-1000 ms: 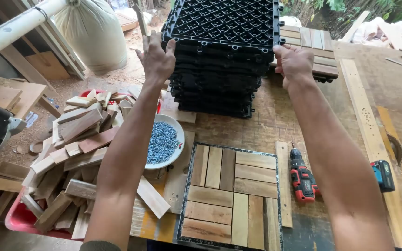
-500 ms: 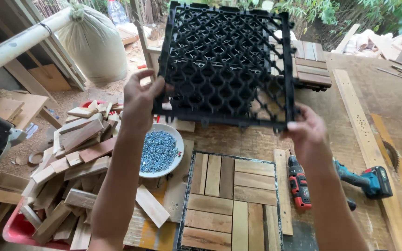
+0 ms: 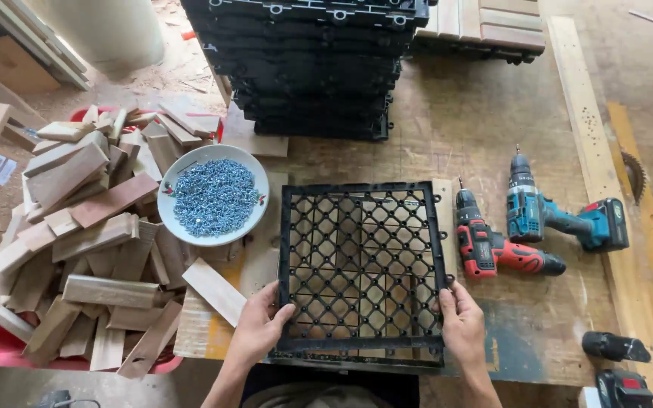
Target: Fastening a plastic grid backing to a decorative wooden tile assembly using a power drill and screws.
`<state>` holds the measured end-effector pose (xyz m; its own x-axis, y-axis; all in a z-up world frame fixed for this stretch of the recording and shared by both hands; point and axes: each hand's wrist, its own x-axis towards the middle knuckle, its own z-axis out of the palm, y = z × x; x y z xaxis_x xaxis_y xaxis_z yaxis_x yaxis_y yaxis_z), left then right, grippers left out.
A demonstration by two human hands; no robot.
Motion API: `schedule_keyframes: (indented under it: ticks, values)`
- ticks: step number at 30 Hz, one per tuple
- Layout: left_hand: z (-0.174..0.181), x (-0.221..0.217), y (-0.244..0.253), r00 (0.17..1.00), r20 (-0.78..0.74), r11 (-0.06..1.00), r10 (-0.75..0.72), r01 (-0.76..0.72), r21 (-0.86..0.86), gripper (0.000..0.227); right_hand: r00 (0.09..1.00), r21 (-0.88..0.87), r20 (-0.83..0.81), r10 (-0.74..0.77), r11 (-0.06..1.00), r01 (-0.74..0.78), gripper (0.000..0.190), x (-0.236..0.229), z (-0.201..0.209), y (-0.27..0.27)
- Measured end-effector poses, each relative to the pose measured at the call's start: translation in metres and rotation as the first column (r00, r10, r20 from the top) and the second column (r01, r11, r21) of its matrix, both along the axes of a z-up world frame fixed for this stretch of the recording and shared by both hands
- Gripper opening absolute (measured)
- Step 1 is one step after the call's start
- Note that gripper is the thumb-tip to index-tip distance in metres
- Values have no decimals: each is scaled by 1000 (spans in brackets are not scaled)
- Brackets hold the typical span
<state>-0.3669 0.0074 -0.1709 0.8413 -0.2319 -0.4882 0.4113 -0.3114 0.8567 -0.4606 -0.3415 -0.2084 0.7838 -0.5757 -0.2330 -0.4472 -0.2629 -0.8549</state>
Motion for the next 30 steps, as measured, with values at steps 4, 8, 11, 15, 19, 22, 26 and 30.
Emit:
schedule_keyframes:
  ticks: [4,8,11,15,19,22,26,30]
  values:
    - [11,2,-2,1000,-2,1000,9,-9,17,47,1000,18,17,-3,1000,3,34,6,11,4]
    - [-9,4,20,996,-79,997,-47,41,-72,22,999,338,-34,-30,940,40,33,25,53,-13]
    - [4,24,32,999,-17,945,-29,22,-327,52,969,316,47,243,917,-246,25,59,72,-67]
    - [-11,69,40,988,152,781,5,91,-618,61,726,144,165,668,711,-688,29,112,112,-78]
    - [22,80,2,970,147,830,-195,243,-502,68,609,178,103,786,588,-789,27,184,106,-69]
    - [19,82,-30,988,152,970,-22,58,-238,50,627,-385,-127,768,545,-745,21,218,76,-57]
    - [4,81,-45,979,200,994,45,-63,87,55,808,-513,-44,587,681,-522,21,241,-1,-65]
    - [-49,86,-37,946,265,810,-187,-4,586,64,880,-560,-63,471,713,-422,16,228,-45,-57]
